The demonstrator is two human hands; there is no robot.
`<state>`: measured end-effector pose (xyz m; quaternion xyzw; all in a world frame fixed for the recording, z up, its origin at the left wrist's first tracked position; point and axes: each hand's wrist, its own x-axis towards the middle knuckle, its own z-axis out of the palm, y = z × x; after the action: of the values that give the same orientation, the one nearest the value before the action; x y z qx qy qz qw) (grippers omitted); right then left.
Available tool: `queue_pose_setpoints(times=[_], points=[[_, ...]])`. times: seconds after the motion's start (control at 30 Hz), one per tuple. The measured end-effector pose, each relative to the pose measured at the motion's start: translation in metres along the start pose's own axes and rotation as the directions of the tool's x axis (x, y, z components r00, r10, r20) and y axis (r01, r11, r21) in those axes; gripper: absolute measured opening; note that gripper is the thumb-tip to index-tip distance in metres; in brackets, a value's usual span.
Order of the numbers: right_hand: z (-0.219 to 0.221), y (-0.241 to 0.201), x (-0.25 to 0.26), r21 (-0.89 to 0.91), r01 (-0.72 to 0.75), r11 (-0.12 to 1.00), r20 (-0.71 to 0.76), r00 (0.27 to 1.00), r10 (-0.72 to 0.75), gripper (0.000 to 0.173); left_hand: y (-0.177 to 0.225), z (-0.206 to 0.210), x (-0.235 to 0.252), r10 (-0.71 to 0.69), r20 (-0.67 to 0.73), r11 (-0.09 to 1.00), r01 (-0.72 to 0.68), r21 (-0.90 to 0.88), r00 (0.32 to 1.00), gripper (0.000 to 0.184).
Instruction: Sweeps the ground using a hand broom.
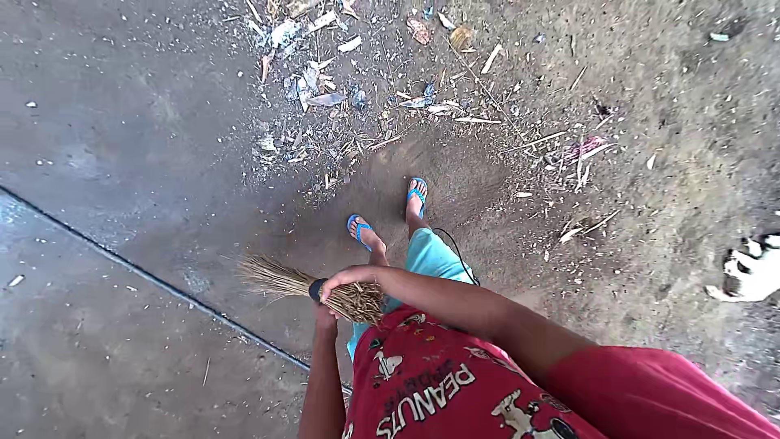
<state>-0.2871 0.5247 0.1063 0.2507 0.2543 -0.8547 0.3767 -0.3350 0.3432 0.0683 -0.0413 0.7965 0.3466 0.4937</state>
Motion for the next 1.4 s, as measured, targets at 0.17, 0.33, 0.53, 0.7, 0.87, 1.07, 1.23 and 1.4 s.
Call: queue_pose_setpoints(times=[0.17,0.33,0.53,0.7,0.87,1.07,1.23,1.4], points=[[-0.084,0.006,-0.055,0.005,0.031,0.999,-0.363,0.931,-0.027,0.034,-0.004,0.014,-0.001,-0.22,0.031,0.965,0.213,0.152,0.975,0.038],[-0.22,0.046,-0.234,0.284,0.287,0.915,-0.588,0.806,-0.071,0.03,-0.003,0.053,-0.002,-0.286,0.1,0.945,0.263,0.195,0.953,0.037],[-0.227,0.031,-0.335,0.151,0.355,0.923,-0.95,0.311,0.035,0.026,0.035,0.09,0.018,-0.227,0.187,0.952,0.177,0.248,0.956,0.038],[-0.18,0.01,-0.275,-0.006,0.309,0.951,-0.998,-0.058,0.013,0.044,0.08,0.097,0.03,-0.065,0.206,0.99,0.036,0.139,0.976,0.035],[-0.105,0.028,-0.218,-0.089,0.256,0.963,-0.969,0.201,-0.143,0.037,0.074,0.083,0.036,-0.054,0.19,0.996,0.038,0.083,0.98,0.035],[-0.054,0.005,-0.138,0.123,0.188,0.974,-0.498,0.861,-0.103,0.025,0.009,0.04,0.029,-0.24,0.134,0.965,0.22,0.144,0.962,0.037],[-0.017,0.01,-0.02,0.201,0.042,0.979,-0.184,0.983,-0.005,0.027,-0.009,0.0,0.002,-0.277,0.023,0.952,0.271,0.142,0.961,0.036],[-0.059,0.041,-0.025,0.487,0.239,0.84,-0.193,0.968,-0.163,0.027,-0.016,-0.028,0.014,-0.326,0.024,0.933,0.318,0.168,0.945,0.04]])
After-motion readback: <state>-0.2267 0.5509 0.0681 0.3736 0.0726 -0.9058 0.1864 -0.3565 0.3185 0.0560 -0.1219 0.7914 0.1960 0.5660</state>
